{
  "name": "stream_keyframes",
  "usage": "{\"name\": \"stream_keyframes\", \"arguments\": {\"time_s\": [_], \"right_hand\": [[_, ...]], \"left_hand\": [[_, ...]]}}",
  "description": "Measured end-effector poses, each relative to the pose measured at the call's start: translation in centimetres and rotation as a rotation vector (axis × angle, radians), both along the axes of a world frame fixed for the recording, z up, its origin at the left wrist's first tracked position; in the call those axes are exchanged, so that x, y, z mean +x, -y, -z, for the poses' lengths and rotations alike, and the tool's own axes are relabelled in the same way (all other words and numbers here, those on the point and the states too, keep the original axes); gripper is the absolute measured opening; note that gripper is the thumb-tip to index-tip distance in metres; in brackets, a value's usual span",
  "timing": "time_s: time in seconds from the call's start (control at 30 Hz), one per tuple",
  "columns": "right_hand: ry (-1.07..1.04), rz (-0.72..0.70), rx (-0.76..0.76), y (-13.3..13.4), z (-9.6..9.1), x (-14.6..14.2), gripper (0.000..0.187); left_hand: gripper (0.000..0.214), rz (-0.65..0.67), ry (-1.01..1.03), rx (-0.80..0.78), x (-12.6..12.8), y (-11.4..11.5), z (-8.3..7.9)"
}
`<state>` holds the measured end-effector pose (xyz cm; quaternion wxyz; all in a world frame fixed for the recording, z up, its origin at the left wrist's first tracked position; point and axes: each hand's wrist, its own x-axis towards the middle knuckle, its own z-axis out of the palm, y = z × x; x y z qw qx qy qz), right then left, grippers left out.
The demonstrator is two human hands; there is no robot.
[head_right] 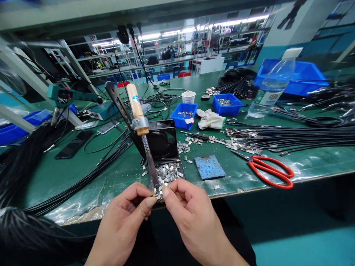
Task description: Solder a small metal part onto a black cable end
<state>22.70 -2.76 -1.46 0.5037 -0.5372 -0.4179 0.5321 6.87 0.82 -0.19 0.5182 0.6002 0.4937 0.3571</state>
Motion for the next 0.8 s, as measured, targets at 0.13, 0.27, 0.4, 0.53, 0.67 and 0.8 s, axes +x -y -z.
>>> {"name": "stream_keyframes", "arguments": {"time_s": [0.13, 0.27, 0.4, 0.53, 0.67, 0.8], "right_hand": [[0.003, 0.0, -0.005, -0.03, -0.06, 0.03, 0.03], [0.011, 0.0, -0.008, -0.07, -0.13, 0.12, 0.032], [0.011, 0.002, -0.006, -0.12, -0.12, 0.13, 0.032], [0.009, -0.008, -0.004, -0.02, -0.13, 0.09, 0.033], [0.015, 0.006, -0.003, 0.06, -0.03, 0.05, 0.033], [0.011, 0.007, 0.001, 0.08, 0.04, 0.03, 0.034]], "left_hand": [[0.024, -0.006, -0.002, 0.002, 0.03, 0.01, -0.11], [0.025, 0.002, -0.004, 0.008, 0.02, 0.11, -0.3], [0.025, -0.002, -0.001, 0.005, -0.03, 0.08, -0.19], [0.024, -0.01, -0.002, 0.013, -0.01, -0.05, -0.02], [0.024, -0.004, 0.002, 0.006, 0.04, -0.07, -0.08], [0.024, 0.001, -0.004, 0.017, -0.08, -0.03, -0.14]]}}
